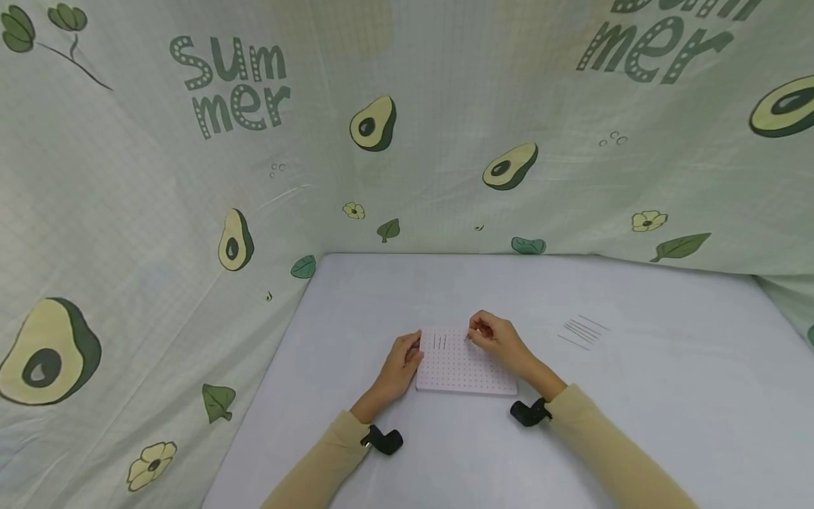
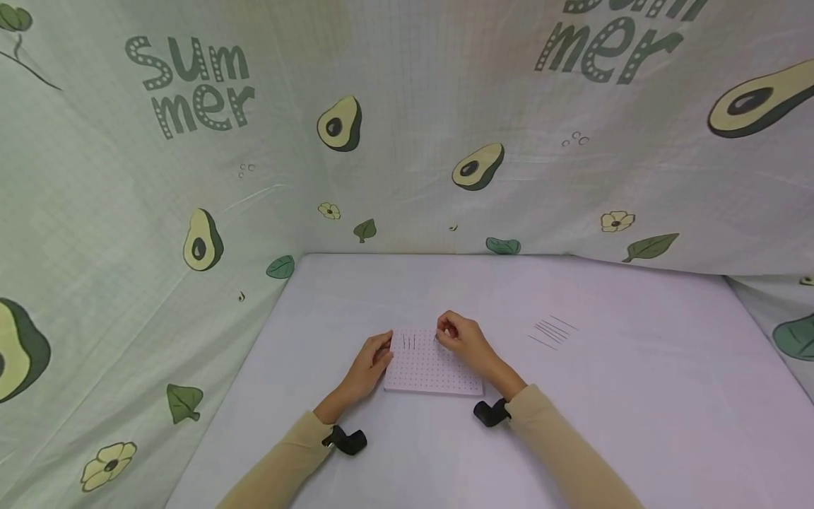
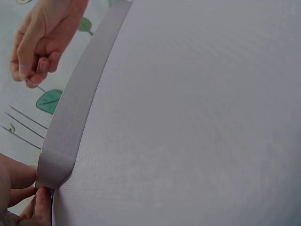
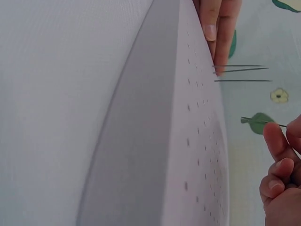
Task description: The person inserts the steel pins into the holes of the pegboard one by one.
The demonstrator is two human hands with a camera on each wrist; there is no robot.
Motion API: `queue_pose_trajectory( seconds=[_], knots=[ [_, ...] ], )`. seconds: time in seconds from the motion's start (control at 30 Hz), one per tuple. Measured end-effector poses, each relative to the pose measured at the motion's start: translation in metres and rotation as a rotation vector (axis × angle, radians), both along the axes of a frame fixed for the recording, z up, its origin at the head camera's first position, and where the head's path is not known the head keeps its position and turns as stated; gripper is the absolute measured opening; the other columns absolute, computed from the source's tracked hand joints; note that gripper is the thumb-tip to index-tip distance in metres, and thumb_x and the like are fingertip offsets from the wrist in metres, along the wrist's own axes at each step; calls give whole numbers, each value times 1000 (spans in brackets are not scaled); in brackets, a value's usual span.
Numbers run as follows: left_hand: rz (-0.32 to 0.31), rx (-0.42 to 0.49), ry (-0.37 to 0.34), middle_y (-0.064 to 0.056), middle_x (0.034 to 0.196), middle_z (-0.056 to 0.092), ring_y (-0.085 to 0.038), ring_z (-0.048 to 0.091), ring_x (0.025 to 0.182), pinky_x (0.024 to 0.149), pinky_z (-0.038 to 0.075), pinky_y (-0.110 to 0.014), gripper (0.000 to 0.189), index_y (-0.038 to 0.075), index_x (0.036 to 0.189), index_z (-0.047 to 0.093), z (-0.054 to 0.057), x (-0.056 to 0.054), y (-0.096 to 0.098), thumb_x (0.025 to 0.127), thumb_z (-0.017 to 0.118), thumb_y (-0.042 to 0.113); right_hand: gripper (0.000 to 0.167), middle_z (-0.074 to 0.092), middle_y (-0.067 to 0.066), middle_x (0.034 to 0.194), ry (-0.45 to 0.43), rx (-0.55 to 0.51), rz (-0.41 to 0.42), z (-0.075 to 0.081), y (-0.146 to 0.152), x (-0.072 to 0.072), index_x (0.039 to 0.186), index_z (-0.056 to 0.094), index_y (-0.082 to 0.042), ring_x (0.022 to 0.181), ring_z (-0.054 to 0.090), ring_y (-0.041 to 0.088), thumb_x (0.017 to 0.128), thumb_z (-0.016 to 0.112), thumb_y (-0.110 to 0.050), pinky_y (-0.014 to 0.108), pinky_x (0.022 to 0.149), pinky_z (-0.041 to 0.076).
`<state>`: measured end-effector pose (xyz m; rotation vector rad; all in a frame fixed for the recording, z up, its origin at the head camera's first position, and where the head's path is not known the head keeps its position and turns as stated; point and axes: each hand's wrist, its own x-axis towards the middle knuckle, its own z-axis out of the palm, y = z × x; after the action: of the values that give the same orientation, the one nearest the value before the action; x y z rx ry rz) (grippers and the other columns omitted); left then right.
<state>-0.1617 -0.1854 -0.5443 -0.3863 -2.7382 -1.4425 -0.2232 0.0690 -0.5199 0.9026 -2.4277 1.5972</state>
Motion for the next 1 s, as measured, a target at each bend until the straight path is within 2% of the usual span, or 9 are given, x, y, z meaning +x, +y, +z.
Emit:
queue_pose_trajectory(
  seconds=[0.07, 0.27, 0.53, 0.83, 1.0],
  knots=[
    [5, 7, -26, -22, 141, 42, -31, 47, 128, 111, 40, -40, 49, -4, 150, 36, 1, 0, 0, 105, 49, 8, 7, 55, -2, 79, -11, 2, 9, -1, -4, 1, 94, 61, -2, 72, 46, 10, 92, 66, 2, 19, 58, 39],
    [13, 13, -37, -22, 142, 41, -29, 46, 129, 111, 39, -40, 49, -3, 151, 36, 1, -1, 1, 105, 49, 8, 5, 53, -2, 79, -36, 5, 27, -3, -14, 1, 95, 62, -2, 72, 46, 11, 93, 66, 0, 20, 58, 40],
    [9, 13, -23, -21, 141, 42, -30, 47, 128, 110, 40, -40, 49, -3, 151, 36, 0, -2, 0, 105, 49, 9, 5, 53, -3, 80, -42, 11, 44, -4, -23, 1, 96, 62, -5, 73, 47, 12, 94, 66, -3, 20, 59, 41],
    [-3, 25, -3, -22, 140, 43, -30, 47, 127, 110, 41, -37, 49, -4, 150, 37, -5, -3, -2, 105, 50, 9, 4, 54, -4, 80, -38, 14, 44, -15, -26, 0, 95, 62, -3, 72, 47, 9, 95, 65, -6, 21, 58, 42],
    [-2, 23, -6, -21, 141, 42, -30, 47, 128, 110, 41, -36, 49, -4, 150, 37, -5, -3, -3, 105, 50, 9, 4, 54, -4, 80, -41, 7, 50, -16, -27, 0, 95, 62, -3, 72, 47, 11, 95, 65, -5, 21, 59, 41]
  ],
)
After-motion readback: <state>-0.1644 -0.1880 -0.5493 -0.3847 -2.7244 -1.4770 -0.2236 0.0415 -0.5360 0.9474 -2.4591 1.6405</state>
